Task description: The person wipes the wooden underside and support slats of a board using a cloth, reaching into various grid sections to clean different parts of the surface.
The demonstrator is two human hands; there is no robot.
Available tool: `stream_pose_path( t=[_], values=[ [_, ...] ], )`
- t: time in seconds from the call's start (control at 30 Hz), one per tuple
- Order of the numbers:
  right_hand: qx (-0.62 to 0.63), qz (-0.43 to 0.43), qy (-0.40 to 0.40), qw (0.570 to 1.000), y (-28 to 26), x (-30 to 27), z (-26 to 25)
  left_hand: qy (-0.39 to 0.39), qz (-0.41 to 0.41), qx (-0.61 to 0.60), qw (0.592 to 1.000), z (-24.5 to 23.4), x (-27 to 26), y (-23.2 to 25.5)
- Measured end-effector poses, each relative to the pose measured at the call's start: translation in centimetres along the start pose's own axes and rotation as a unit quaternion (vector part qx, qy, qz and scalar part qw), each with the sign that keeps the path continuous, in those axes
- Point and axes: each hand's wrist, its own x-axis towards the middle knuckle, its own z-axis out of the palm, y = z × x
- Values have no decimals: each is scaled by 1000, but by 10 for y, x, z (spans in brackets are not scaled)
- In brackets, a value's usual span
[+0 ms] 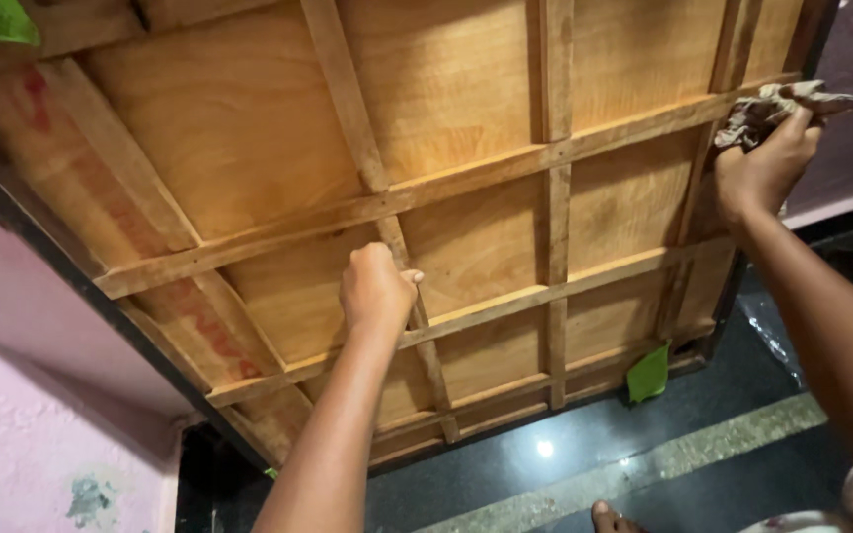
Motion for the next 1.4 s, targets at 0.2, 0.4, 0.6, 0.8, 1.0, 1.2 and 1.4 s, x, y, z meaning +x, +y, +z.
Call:
stream_pose_path(
  t=[0.2,0.4,0.6,0.8,1.0,1.2,1.4],
  values=[
    [-84,-17,-21,996,36,-36,7,-3,-8,-7,1000,-1,-2,2],
    [-137,2,-201,970,47,-66,-28,5,-8,-14,1000,2,-2,1],
    [-38,122,-232,964,23,-32,-40,14,-7,-10,1000,-1,-3,4],
    [366,64,45,927,3,36,-41,7,-17,-15,1000,-2,-4,3],
    [-28,-62,-96,993,-2,-19,-47,7,-13,-9,1000,-2,-2,3],
    [-230,-147,-264,925,3,-48,-70,14,-2,-26,1000,1,-1,0],
    [-133,132,-292,938,-35,-22,-79,19,2,-6,1000,3,1,1]
  ],
)
